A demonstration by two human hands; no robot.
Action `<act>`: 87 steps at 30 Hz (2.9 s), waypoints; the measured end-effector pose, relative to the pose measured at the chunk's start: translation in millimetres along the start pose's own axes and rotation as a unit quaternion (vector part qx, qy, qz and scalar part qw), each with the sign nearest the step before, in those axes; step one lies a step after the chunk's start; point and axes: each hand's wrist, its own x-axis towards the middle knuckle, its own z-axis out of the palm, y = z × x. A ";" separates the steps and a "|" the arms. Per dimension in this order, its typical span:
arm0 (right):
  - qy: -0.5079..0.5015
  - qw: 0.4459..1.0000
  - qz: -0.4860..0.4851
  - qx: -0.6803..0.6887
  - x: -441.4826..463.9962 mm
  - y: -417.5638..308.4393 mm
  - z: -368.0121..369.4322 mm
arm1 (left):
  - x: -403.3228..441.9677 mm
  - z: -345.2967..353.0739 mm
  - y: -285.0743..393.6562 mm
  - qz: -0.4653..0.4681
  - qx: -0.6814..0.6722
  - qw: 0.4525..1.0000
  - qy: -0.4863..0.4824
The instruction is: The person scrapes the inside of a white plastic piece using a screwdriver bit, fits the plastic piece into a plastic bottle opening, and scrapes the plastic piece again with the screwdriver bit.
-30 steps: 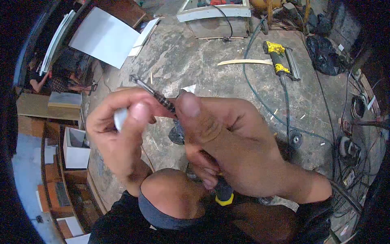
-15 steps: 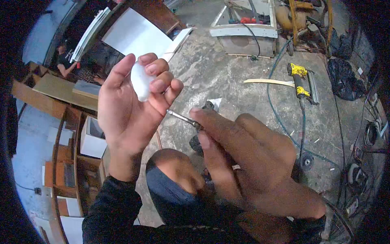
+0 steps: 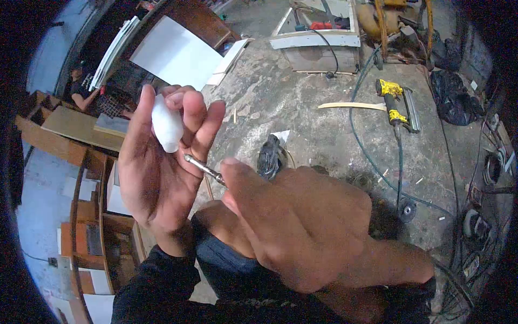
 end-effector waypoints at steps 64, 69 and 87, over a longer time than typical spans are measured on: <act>-0.060 0.993 0.019 -0.099 13.3 -17.8 -8.4 | 7.4 -16.1 2.7 -0.078 -0.127 0.986 -0.071; 0.027 0.998 0.026 -0.050 14.3 -10.8 10.4 | 6.7 -6.4 -19.1 0.036 0.044 0.997 -0.058; 0.060 0.997 -0.028 0.033 13.6 42.7 39.6 | 26.7 -12.1 -48.7 0.240 0.396 0.883 -0.075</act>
